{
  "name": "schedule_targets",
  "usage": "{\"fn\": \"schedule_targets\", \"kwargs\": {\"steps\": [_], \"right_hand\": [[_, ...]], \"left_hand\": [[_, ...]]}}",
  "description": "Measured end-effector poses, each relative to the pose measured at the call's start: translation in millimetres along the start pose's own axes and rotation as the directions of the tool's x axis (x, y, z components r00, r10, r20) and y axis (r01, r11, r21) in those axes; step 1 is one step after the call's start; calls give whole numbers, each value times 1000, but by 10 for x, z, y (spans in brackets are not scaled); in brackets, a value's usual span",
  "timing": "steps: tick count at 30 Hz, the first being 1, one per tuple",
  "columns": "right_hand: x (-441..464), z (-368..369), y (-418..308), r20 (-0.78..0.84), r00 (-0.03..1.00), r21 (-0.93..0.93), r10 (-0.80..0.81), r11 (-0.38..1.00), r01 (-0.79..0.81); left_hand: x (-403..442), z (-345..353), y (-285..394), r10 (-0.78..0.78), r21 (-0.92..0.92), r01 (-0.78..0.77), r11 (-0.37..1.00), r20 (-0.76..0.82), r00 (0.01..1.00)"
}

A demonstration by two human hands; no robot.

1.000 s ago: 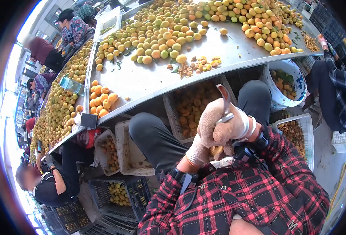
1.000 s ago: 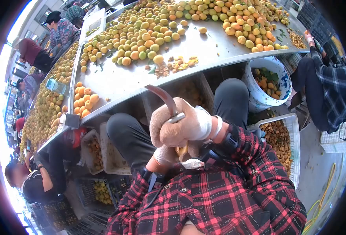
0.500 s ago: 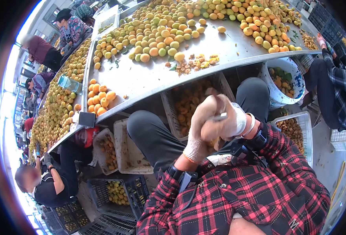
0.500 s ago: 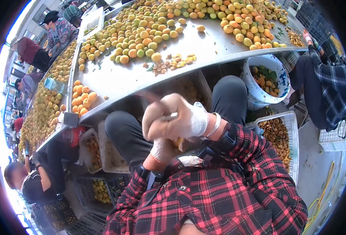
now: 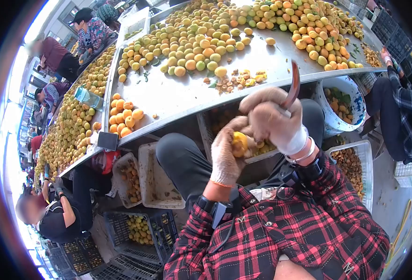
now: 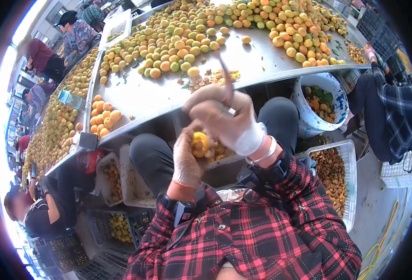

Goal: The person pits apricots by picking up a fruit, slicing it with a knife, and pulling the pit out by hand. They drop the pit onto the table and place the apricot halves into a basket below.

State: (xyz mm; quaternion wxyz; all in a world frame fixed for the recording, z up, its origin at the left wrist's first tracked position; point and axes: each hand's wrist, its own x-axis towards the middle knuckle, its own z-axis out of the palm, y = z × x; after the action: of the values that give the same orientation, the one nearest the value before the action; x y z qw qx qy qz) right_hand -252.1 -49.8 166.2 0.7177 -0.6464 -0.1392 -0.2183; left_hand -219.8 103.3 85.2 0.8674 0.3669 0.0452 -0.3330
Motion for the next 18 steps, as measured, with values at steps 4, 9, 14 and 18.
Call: {"fn": "schedule_targets", "kwargs": {"steps": [4, 9, 14, 18], "right_hand": [[-142, -69, 300, -72, 890, 59, 450, 893, -447], [-294, 21, 555, -43, 623, 111, 781, 623, -774], [-386, 103, 596, 206, 644, 384, 737, 544, -746], [-395, 268, 581, 75, 642, 441, 763, 552, -708]], "left_hand": [[91, -63, 163, 383, 4, -389, 921, 170, 908], [77, -64, 189, 603, 359, -666, 654, 285, 745], [69, -56, 180, 522, 601, -790, 125, 637, 567], [86, -82, 154, 528, 616, -762, 200, 587, 614]]}}
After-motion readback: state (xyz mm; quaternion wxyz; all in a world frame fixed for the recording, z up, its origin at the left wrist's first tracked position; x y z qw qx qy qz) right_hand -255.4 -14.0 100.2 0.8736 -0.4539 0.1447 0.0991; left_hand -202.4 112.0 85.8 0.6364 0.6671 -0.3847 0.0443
